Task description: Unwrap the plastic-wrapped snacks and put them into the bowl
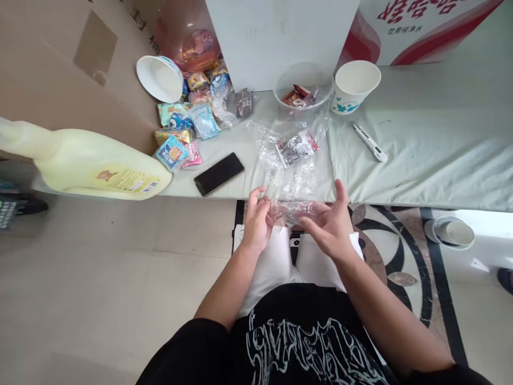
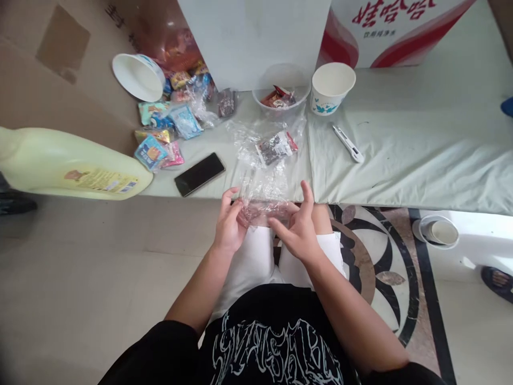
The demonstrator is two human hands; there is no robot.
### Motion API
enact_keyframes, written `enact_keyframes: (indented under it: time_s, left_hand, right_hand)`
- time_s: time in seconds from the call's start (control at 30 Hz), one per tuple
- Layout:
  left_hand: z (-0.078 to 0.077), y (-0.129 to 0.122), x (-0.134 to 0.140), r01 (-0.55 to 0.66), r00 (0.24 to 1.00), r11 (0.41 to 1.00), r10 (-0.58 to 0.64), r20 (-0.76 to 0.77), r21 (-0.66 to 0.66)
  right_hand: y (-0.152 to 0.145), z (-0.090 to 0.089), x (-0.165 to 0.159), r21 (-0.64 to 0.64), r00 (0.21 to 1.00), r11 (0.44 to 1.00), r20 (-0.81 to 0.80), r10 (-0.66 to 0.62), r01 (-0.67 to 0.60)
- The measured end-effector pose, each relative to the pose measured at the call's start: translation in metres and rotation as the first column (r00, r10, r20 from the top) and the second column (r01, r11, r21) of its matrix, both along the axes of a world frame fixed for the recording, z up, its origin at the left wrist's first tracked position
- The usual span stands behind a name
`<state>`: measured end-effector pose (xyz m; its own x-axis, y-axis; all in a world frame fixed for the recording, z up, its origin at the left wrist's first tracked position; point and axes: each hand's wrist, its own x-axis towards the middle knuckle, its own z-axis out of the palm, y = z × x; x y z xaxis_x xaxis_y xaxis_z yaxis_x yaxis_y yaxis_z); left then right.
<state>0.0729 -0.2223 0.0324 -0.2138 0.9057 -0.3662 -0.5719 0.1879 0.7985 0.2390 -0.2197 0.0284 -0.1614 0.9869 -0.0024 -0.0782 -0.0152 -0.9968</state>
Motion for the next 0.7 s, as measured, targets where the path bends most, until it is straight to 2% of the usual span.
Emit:
enact_keyframes:
  time_s: [0.07,0.13,0.2,0.27,0.33,0.5,0.6,0.7]
  left_hand:
    - [-0.005,0.001,-0.002,0.054,0.998,0.998,-0.054,-0.026,0.014]
    - [-0.008,0.001,-0.008,0.217,0.968,0.976,-0.213,-0.131,0.014]
    - [-0.009,-0.001,-0.016,0.408,0.867,0.913,-0.395,-0.304,-0.020]
    - [-0.009,-0.005,-0.023,0.498,0.755,0.866,-0.460,-0.466,-0.047]
    - [-0.010,-0.009,-0.027,0.501,0.716,0.865,-0.423,-0.555,-0.014]
    - [-0.016,-0.010,-0.026,0.491,0.725,0.865,-0.345,-0.596,0.097]
    - [-0.014,-0.007,-0.028,0.484,0.699,0.869,-0.314,-0.643,0.102]
    - [-0.006,-0.002,-0.033,0.499,0.634,0.856,-0.256,-0.729,0.133]
  right_hand:
    - [-0.003,-0.005,0.005,0.075,0.998,0.996,0.050,0.043,-0.046]
    - [-0.002,-0.008,0.009,0.113,0.991,0.991,0.125,0.053,-0.067]
    - [0.001,-0.009,0.013,0.151,0.978,0.986,0.207,0.038,-0.071]
    - [0.006,-0.006,0.014,0.202,0.955,0.975,0.296,0.030,-0.093]
    - [0.009,-0.002,0.015,0.234,0.928,0.962,0.370,0.046,-0.141]
    - [0.009,0.005,0.018,0.244,0.907,0.944,0.408,0.110,-0.224]
    - [0.009,0.007,0.023,0.264,0.914,0.943,0.396,0.086,-0.203]
    - [0.012,0.009,0.029,0.253,0.921,0.951,0.383,0.071,-0.178]
